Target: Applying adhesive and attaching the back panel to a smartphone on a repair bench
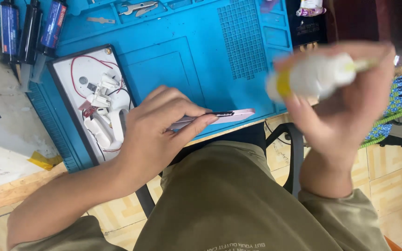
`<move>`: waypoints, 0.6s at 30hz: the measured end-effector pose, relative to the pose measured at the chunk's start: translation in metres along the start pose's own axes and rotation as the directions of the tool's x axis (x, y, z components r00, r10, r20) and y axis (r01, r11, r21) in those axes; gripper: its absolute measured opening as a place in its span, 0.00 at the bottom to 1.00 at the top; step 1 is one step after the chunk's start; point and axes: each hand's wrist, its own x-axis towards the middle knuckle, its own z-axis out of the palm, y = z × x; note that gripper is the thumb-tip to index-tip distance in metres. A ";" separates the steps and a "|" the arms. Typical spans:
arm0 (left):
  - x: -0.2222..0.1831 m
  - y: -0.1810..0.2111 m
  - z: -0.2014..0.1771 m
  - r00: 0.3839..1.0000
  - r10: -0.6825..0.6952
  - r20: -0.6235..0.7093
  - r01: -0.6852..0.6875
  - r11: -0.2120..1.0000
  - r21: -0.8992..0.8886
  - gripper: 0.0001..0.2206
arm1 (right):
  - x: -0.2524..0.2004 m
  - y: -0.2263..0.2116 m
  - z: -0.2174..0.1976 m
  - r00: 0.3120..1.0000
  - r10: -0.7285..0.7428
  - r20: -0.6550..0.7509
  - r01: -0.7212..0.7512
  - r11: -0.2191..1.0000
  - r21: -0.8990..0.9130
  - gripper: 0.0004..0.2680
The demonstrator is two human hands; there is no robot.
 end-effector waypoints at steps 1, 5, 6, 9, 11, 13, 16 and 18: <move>0.001 0.000 0.000 1.000 -0.005 -0.006 0.005 1.000 -0.003 0.04 | -0.025 0.012 -0.013 1.000 0.000 0.008 0.000 1.000 0.000 0.16; 0.001 -0.003 -0.001 1.000 -0.015 0.008 0.015 1.000 -0.004 0.04 | -0.087 0.033 -0.032 0.980 -0.081 0.181 0.108 0.984 -0.145 0.23; 0.001 -0.003 -0.001 1.000 -0.016 0.021 0.015 1.000 0.005 0.04 | -0.095 0.030 -0.029 0.968 -0.112 0.226 0.162 0.962 -0.218 0.23; 0.003 -0.002 0.000 1.000 -0.021 0.012 0.021 1.000 0.020 0.04 | -0.098 0.023 -0.025 0.964 -0.075 0.255 0.157 0.934 -0.320 0.20; 0.002 -0.002 0.000 1.000 -0.017 0.011 0.017 1.000 0.018 0.04 | -0.093 0.018 -0.023 0.957 -0.082 0.277 0.179 0.921 -0.346 0.20; 0.004 -0.003 0.000 1.000 -0.002 0.011 0.002 1.000 0.018 0.04 | -0.090 0.017 -0.020 0.952 -0.093 0.291 0.203 0.904 -0.375 0.19; 0.002 -0.004 0.001 1.000 -0.010 -0.003 0.010 1.000 0.021 0.04 | -0.087 0.016 -0.019 0.943 -0.142 0.302 0.256 0.888 -0.382 0.19; 0.002 -0.004 0.001 1.000 -0.006 -0.007 0.007 1.000 0.030 0.04 | -0.087 0.013 -0.019 0.948 -0.084 0.308 0.216 0.878 -0.426 0.18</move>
